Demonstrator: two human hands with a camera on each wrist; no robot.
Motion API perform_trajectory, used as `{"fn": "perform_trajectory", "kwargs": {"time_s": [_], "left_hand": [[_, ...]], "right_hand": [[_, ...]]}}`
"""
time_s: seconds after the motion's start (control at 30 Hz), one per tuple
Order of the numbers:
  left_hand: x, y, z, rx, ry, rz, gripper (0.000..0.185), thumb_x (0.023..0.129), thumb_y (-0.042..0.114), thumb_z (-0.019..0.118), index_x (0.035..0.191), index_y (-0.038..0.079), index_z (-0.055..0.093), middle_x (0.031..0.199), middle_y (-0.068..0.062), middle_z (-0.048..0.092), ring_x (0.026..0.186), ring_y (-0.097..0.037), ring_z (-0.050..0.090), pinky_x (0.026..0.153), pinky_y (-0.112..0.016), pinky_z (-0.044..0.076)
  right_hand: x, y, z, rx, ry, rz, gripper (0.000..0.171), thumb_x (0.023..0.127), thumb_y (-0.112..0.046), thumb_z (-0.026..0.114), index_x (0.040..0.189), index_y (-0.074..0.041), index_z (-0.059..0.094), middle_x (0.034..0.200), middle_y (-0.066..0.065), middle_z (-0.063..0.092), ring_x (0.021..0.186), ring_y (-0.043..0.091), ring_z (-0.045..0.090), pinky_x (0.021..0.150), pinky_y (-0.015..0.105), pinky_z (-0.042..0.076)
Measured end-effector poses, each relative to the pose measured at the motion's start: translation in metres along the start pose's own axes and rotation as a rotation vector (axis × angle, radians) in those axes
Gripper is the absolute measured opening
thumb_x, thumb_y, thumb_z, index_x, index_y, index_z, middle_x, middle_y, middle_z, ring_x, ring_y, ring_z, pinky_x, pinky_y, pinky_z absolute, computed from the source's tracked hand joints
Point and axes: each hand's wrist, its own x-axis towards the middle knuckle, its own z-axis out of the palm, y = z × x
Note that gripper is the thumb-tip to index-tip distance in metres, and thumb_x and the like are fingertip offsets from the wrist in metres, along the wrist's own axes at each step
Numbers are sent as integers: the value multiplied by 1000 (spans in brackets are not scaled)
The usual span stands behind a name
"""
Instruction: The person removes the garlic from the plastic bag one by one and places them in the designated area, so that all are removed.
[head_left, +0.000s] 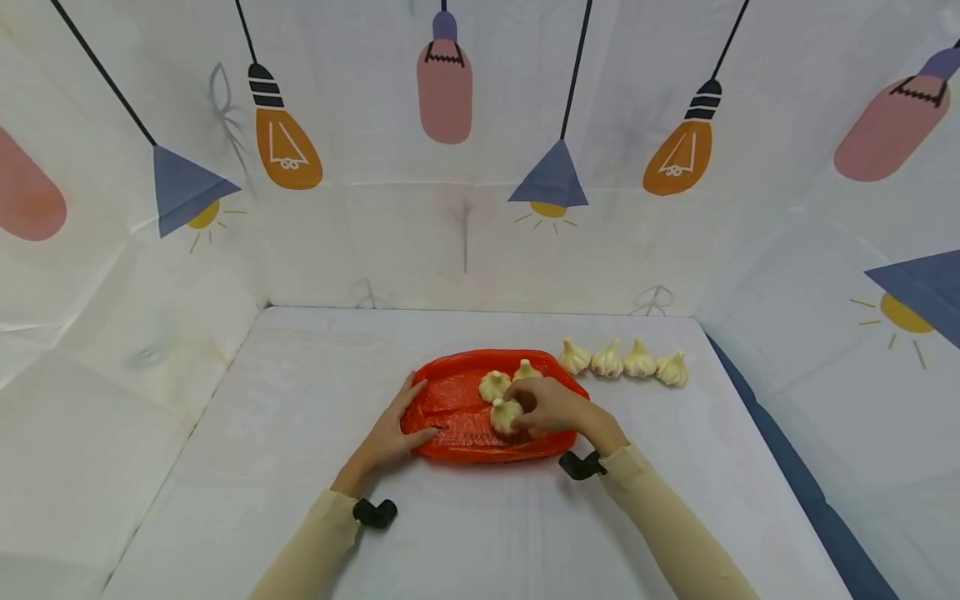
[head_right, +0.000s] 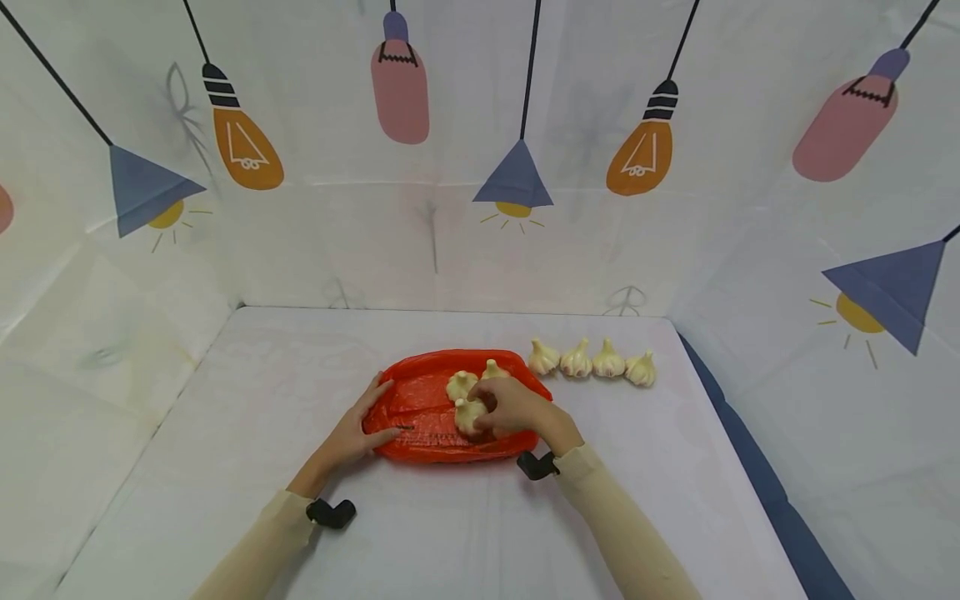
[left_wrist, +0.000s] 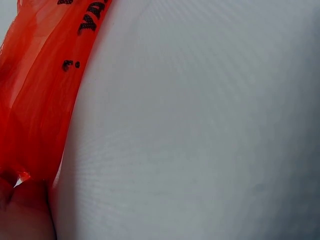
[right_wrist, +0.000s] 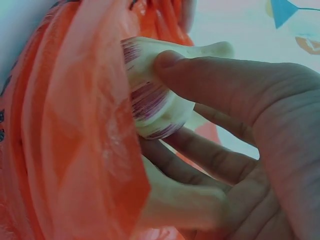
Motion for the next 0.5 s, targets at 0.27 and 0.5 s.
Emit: {"fn": "perform_trajectory", "kwargs": {"time_s": [0.27,0.5], "left_hand": [[0,0,0,-23,-2,-27,91,89,30,80,163,14,29,175,-4,3,161,-33,4,126,-64,10],[0,0,0,-14,-5,-27,91,89,31,80,163,14,29,175,-4,3,161,-33,3,126,-64,10]], "right_hand": [[-11,-1,-8,92,77,-4,34,91,-23,80,122,-17,67,125,2,69,118,24,68,99,44,57],[-19,0,-15,95,152,-45,39,90,-27,81,124,-15,67,125,2,67,111,22,69,95,42,59]]}}
